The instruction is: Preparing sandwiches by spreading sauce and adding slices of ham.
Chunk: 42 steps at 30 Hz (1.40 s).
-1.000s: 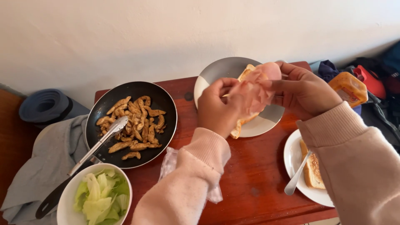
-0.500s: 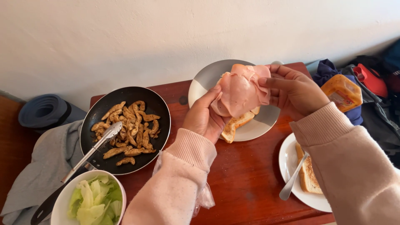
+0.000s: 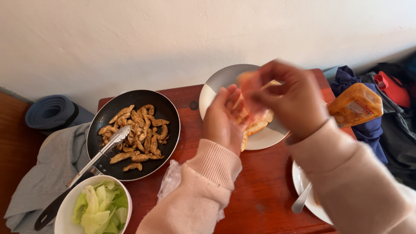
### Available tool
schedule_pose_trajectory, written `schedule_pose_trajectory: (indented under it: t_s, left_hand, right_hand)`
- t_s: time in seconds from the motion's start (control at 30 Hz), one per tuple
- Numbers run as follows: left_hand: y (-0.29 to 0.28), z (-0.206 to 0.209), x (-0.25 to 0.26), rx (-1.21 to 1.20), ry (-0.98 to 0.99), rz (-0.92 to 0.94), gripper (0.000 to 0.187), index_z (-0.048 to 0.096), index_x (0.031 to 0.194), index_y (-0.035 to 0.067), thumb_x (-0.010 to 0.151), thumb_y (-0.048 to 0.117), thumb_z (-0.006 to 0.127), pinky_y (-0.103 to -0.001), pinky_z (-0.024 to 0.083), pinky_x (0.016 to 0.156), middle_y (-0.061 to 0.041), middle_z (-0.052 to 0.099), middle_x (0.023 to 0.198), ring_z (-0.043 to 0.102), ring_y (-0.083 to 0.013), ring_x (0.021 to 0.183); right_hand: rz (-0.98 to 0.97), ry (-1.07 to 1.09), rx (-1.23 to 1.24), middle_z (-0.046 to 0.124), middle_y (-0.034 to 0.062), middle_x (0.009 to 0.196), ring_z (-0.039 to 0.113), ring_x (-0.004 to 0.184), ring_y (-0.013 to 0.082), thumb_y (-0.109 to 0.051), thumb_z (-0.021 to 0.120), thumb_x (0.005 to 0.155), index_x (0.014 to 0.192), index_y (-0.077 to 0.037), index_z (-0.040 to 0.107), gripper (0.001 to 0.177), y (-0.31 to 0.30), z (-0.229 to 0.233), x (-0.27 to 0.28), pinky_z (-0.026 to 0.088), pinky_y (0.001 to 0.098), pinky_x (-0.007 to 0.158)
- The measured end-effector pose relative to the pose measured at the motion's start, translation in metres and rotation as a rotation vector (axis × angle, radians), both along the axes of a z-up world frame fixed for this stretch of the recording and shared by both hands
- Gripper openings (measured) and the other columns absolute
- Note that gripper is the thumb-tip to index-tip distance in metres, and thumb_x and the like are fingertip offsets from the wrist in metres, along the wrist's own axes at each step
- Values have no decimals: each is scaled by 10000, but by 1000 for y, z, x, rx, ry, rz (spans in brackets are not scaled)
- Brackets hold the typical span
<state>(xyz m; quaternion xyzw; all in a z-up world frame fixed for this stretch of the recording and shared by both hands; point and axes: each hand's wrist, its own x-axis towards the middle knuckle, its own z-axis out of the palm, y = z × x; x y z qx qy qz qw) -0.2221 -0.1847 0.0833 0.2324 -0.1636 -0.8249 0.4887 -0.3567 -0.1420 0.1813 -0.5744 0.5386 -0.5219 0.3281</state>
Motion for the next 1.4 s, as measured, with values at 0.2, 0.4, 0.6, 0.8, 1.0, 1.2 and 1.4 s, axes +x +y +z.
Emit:
schedule_pose_trajectory:
  t_s: [0.2, 0.4, 0.6, 0.8, 1.0, 1.2, 1.4]
  left_hand:
    - [-5, 15, 5, -10, 526, -126, 528, 550, 1333, 13, 1134, 472, 380, -452, 492, 905, -150, 617, 1223, 603, -282, 1059]
    - [-1, 47, 18, 119, 590, -72, 658, 469, 1408, 8, 1032, 541, 382, -505, 415, 1125, -231, 520, 1465, 502, -350, 1355]
    - [2, 60, 23, 31, 645, -70, 614, 425, 1456, -10, 1039, 437, 479, -523, 379, 1186, -232, 460, 1533, 438, -355, 1434]
    - [1, 55, 29, -160, 546, -113, 586, 352, 1538, -22, 1072, 289, 523, -513, 379, 1182, -192, 435, 1573, 430, -334, 1456]
    - [1, 55, 32, -123, 632, -170, 619, 316, 1558, -60, 1088, 291, 511, -497, 377, 1217, -201, 448, 1550, 454, -318, 1441]
    - [0, 42, 31, -191, 704, -220, 521, 371, 1531, -59, 1160, 289, 485, -475, 403, 1185, -190, 519, 1468, 513, -300, 1375]
    - [3, 49, 29, -264, 689, -226, 440, 440, 1486, -36, 1184, 283, 460, -501, 432, 1109, -169, 567, 1421, 540, -295, 1345]
  right_hand:
    - [8, 5, 134, 714, 32, 871, 683, 789, 79, -49, 770, 892, 954, 0, 715, 97, 0, 5, 14, 568, 246, 676]
    - [-45, 136, 5, 726, 5, 923, 694, 852, 52, -11, 763, 875, 1015, -12, 710, 149, 0, 21, -18, 577, 209, 778]
    - [-33, 462, -128, 693, 25, 990, 646, 894, 106, -61, 858, 779, 1062, -45, 735, 309, 2, 30, -22, 537, 258, 794]
    - [58, 697, -158, 701, 62, 962, 669, 878, 173, -178, 921, 690, 1058, -92, 772, 405, -19, 36, -26, 542, 306, 753]
    - [72, 698, -73, 752, 51, 884, 703, 778, 154, -206, 906, 725, 992, -86, 796, 313, -33, 29, -25, 571, 293, 721]
    - [-20, 656, -36, 756, 72, 796, 720, 696, 161, -245, 907, 731, 880, -24, 773, 298, -32, 25, -9, 588, 297, 679]
    - [-50, 725, -139, 752, 105, 827, 732, 718, 189, -223, 832, 813, 886, -4, 766, 240, -31, 14, -4, 593, 315, 691]
